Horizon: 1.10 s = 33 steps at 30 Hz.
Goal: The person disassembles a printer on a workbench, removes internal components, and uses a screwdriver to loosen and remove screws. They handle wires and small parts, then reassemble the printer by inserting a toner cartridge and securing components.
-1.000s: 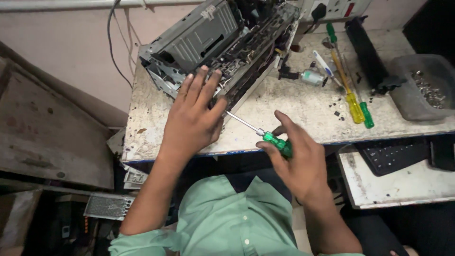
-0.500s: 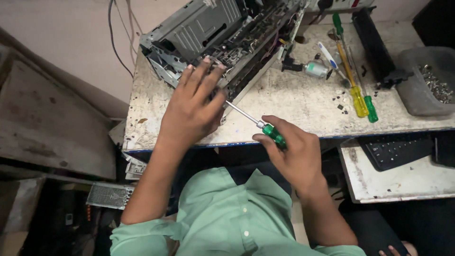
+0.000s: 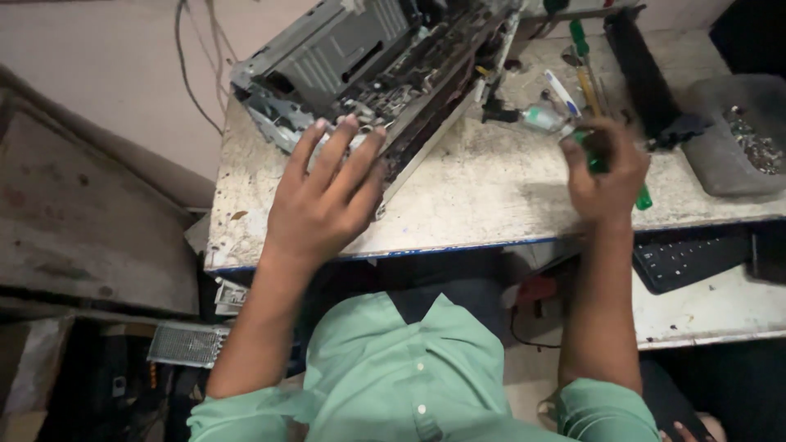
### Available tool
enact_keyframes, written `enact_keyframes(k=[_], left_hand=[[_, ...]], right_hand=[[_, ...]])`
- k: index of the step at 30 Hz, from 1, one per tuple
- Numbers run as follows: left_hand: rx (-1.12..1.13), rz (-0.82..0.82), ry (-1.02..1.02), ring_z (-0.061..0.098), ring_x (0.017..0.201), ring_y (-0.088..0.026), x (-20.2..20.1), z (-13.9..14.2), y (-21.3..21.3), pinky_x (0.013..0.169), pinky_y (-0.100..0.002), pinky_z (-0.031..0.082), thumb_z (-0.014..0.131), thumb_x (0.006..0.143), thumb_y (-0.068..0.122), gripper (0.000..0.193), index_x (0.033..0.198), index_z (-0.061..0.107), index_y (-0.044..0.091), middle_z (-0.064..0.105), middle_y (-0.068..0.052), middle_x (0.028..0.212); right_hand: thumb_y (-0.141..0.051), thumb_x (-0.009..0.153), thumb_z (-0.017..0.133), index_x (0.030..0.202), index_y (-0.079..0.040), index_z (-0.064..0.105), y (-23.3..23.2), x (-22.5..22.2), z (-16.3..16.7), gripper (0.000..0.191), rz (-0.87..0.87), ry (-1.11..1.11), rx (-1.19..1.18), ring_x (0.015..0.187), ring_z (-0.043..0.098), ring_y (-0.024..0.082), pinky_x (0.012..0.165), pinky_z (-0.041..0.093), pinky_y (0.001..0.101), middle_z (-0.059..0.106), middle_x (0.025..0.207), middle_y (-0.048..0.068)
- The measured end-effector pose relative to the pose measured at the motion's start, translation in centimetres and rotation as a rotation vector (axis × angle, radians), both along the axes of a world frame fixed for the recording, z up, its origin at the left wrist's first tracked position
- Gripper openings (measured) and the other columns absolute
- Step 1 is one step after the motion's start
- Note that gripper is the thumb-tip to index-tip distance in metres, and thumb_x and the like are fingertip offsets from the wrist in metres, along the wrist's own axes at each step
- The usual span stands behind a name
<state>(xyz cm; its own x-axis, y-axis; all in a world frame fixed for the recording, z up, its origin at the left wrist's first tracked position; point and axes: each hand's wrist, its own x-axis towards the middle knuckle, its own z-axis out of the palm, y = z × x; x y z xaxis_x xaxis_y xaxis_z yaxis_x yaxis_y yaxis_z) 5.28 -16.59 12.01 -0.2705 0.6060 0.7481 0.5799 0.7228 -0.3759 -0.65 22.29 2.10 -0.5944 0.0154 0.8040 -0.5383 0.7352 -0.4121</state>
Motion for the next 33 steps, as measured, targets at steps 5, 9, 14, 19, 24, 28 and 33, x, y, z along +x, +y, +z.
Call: enact_keyframes(k=[5,9,14,19,24,28,33], left_hand=[[0.018,-0.319,-0.029,0.064,0.109,-0.026,-1.1,-3.7,5.4,0.092,-0.039,0.052,0.073,0.093,0.013,0.019,0.112,0.074,0.007,0.068,-0.006,0.115],[-0.058,-0.300,-0.294,0.065,0.085,-0.022,-5.1,-8.8,14.1,0.067,-0.037,0.050,0.062,0.081,0.017,0.014,0.092,0.070,0.012,0.063,-0.002,0.085],[-0.133,-0.447,-0.471,0.071,0.084,-0.029,-11.5,-11.6,23.5,0.064,-0.043,0.056,0.061,0.082,0.011,0.008,0.084,0.069,0.010,0.071,-0.009,0.087],[-0.157,-0.273,-0.561,0.073,0.086,-0.031,-12.5,-10.4,27.5,0.069,-0.046,0.058,0.060,0.090,0.012,0.012,0.095,0.070,0.008,0.073,-0.013,0.093],[0.078,-0.148,-0.201,0.059,0.121,-0.040,-10.9,-6.8,22.6,0.093,-0.058,0.049,0.064,0.090,0.019,0.033,0.118,0.067,0.003,0.065,-0.021,0.123],[0.247,0.208,0.021,0.052,0.127,-0.044,-14.0,-2.8,15.7,0.104,-0.062,0.041,0.064,0.079,0.034,0.063,0.131,0.060,-0.001,0.057,-0.027,0.135],[0.144,0.498,-0.116,0.060,0.103,-0.042,-15.2,-2.5,13.5,0.093,-0.055,0.047,0.069,0.092,0.019,0.058,0.141,0.055,-0.008,0.062,-0.027,0.118]], right_hand=[[-0.017,0.117,0.074,0.128,-0.005,0.061,3.7,-3.4,-3.6,0.020,-0.057,0.198,-0.519,0.086,0.059,0.013,0.077,0.050,0.0274,0.065,0.102,0.002],[-0.013,0.114,0.068,0.128,-0.005,0.058,4.6,-3.9,-4.7,0.019,-0.180,0.339,-0.606,0.092,0.054,0.014,0.081,0.048,0.0312,0.059,0.107,0.003],[-0.016,0.110,0.068,0.123,-0.005,0.059,3.8,-3.2,-3.4,0.020,-0.123,0.101,-0.700,0.080,0.057,0.011,0.072,0.047,0.0274,0.061,0.089,0.001],[-0.015,0.105,0.072,0.117,-0.004,0.063,3.0,-2.7,-2.0,0.019,-0.130,0.082,-0.553,0.086,0.062,0.012,0.078,0.052,0.0274,0.067,0.097,0.004],[-0.020,0.095,0.082,0.112,-0.006,0.068,2.6,-2.2,-2.0,0.026,-0.250,-0.043,-0.415,0.086,0.072,0.018,0.080,0.056,0.0305,0.074,0.096,0.009],[-0.023,0.092,0.087,0.112,-0.007,0.070,2.1,-1.8,-2.2,0.031,-0.411,-0.074,-0.161,0.092,0.070,0.034,0.082,0.053,0.0435,0.073,0.100,0.015],[-0.010,0.091,0.077,0.118,-0.009,0.070,1.5,-1.9,-2.2,0.029,-0.517,-0.057,0.110,0.110,0.059,0.038,0.094,0.045,0.0517,0.071,0.112,0.012]])
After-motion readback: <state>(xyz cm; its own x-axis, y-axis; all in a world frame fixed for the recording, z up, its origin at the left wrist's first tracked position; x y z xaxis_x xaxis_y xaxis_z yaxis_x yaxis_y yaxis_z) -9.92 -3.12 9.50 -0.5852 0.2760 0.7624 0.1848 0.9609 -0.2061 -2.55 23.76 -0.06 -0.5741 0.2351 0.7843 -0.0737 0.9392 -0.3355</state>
